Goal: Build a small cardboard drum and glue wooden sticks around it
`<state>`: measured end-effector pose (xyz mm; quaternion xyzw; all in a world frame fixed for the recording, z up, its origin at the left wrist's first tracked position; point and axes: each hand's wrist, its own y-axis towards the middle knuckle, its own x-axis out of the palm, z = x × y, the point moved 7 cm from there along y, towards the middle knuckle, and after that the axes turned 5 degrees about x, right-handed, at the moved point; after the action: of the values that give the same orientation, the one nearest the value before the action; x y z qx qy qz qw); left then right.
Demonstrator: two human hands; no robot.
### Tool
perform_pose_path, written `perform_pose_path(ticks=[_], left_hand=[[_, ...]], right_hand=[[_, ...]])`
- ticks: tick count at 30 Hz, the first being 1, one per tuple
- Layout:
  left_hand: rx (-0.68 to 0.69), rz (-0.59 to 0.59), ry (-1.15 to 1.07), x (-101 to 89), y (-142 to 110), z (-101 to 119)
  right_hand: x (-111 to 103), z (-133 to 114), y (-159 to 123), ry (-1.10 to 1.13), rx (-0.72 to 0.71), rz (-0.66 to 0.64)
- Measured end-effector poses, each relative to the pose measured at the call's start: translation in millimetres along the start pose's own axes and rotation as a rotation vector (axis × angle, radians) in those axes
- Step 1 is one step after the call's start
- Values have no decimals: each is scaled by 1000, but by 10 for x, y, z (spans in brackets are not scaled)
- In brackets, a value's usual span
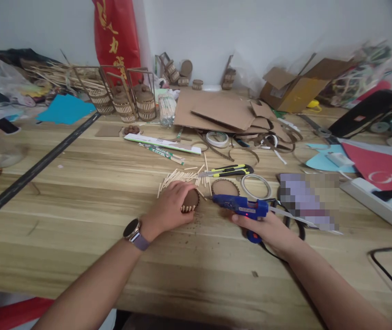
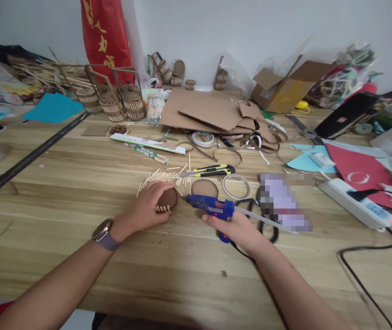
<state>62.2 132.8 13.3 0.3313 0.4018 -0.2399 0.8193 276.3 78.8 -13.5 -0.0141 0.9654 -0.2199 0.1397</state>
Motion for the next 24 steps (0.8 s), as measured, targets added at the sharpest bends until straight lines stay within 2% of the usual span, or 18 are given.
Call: perform_pose_path(ticks=[3, 6, 13, 21, 24], left_hand=[[18, -14, -2, 6, 3, 42], [19, -55, -13, 38, 6, 60], [40, -44, -6, 59, 3, 45], [39, -54, 3, 61, -1, 43], [35, -56, -5, 65, 1, 37]], right_hand=[[13, -10, 17, -44, 7, -53], [2, -41, 10, -49, -21, -52], [12, -121, -55, -176, -205, -21], [37, -95, -40, -297, -288, -57], [46, -69, -54, -359, -258, -36]])
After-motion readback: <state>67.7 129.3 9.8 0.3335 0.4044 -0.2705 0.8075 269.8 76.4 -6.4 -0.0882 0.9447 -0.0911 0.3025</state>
